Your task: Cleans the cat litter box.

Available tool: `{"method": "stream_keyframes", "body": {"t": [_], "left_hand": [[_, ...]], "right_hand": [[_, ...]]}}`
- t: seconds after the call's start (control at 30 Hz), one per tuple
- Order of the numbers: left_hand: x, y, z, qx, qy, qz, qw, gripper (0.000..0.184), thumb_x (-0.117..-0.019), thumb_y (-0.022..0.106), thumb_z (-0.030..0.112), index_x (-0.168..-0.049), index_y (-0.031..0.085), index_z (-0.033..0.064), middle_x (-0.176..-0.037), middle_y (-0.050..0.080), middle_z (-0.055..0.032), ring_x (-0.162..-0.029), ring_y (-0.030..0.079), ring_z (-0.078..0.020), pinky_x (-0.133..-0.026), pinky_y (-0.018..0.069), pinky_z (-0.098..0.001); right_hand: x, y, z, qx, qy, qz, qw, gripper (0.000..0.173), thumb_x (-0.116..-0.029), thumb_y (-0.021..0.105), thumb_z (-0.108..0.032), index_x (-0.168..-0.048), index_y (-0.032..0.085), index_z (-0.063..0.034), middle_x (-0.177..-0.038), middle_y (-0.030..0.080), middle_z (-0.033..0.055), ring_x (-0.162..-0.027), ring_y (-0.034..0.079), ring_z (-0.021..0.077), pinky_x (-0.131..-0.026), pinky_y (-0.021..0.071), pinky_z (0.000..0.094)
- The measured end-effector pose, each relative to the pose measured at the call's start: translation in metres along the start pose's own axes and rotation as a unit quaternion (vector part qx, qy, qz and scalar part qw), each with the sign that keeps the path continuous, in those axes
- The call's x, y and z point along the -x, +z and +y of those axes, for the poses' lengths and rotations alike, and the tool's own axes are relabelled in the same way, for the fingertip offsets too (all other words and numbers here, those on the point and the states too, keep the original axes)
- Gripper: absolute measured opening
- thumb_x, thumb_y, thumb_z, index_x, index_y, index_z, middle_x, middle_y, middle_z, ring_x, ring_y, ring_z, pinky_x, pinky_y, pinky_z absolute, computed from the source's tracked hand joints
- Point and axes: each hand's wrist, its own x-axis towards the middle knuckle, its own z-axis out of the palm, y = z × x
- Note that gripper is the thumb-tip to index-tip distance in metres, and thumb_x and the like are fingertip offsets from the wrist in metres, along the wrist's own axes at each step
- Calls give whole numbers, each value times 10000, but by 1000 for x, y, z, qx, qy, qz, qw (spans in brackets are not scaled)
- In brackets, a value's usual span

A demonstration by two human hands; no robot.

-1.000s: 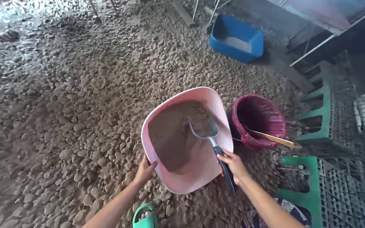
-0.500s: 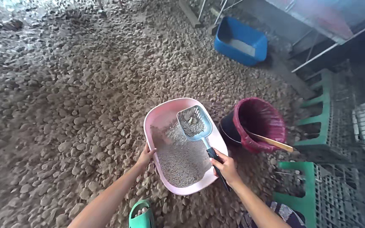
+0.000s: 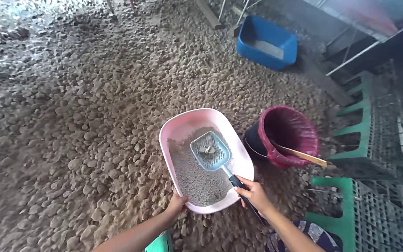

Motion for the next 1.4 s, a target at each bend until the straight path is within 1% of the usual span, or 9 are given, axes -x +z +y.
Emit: {"method": "stream_keyframes", "body": {"t": [0.13, 0.4, 0.57, 0.67, 0.77, 0.9, 1.03, 1.17, 1.4], "left_hand": [[13, 4, 52, -20, 31, 17, 999, 646, -965, 559, -42, -1537, 271, 42, -1022, 616, -188, -730, 648, -210, -653, 560, -354], [49, 4, 154, 6, 82, -21, 996, 217, -1097, 420, 161, -1205, 510, -4, -754, 670, -91, -617, 692, -164, -600, 611, -311], [53, 4, 149, -23, 67, -37, 997, 269, -1089, 401, 116, -1313, 452, -24, -858, 674, -126, -707, 702, -182, -694, 609, -338], [33, 5, 110, -48, 48, -34, 997, 443, -1051, 468, 48, -1473, 338, 5, -997, 654, -185, -788, 688, -218, -732, 593, -371], [3, -3, 70, -80, 22, -37, 996, 654, -1009, 538, -7, -1573, 214, 61, -1178, 624, -254, -915, 693, -285, -801, 588, -424], [-17, -8, 50, -201, 32, -15, 979, 789, -992, 595, 38, -1617, 115, 78, -1286, 599, -275, -1008, 696, -340, -867, 579, -485], [-29, -7, 49, -240, 98, 48, 965, 836, -988, 620, 72, -1631, 86, 54, -1424, 522, -307, -1233, 605, -425, -1026, 495, -580], [-36, -9, 55, -243, 103, 57, 963, 900, -980, 604, 46, -1644, -1, 112, -1340, 572, -322, -1155, 642, -445, -976, 515, -597], [-28, -10, 70, -391, 93, 57, 914, 899, -948, 671, 123, -1602, 71, -20, -1259, 613, -316, -1163, 644, -436, -1013, 500, -565]], "right_hand": [[10, -18, -22, -80, 43, 12, 996, 450, -1000, 574, -13, -1444, 521, 36, -794, 668, 69, -456, 545, 85, -435, 505, 241], [32, -125, -87, -172, -24, 117, 978, 444, -1025, 337, -138, -1452, 447, -84, -776, 628, -9, -468, 534, 38, -400, 460, 177], [23, -183, -87, 123, -58, 266, 954, 555, -926, 510, 97, -1470, 480, -14, -946, 666, 125, -616, 638, 159, -556, 566, 305], [11, -185, -82, 466, 39, 289, 835, 635, -872, 717, 69, -1472, 529, -17, -1202, 642, 378, -1077, 640, 560, -902, 478, 722], [-3, -185, -69, 578, 159, 275, 751, 482, -972, 652, -53, -1445, 559, -73, -1261, 629, 349, -1198, 577, 579, -945, 448, 735], [-6, -189, -69, 568, 171, 313, 742, 501, -993, 645, -87, -1482, 539, -89, -1308, 579, 392, -1281, 483, 616, -1008, 360, 770], [-1, -133, -89, 502, 58, 296, 811, 554, -1001, 627, -82, -1517, 446, 10, -1356, 503, 439, -1283, 449, 658, -1003, 353, 798], [-31, -33, -106, 488, 83, 51, 867, 581, -1027, 601, -141, -1531, 362, 21, -1269, 616, 345, -1180, 625, 497, -999, 483, 644], [-139, 120, -116, 523, 125, -56, 842, 591, -1042, 472, -122, -1578, 258, 8, -1412, 577, 248, -1306, 591, 366, -1067, 481, 532]]}}
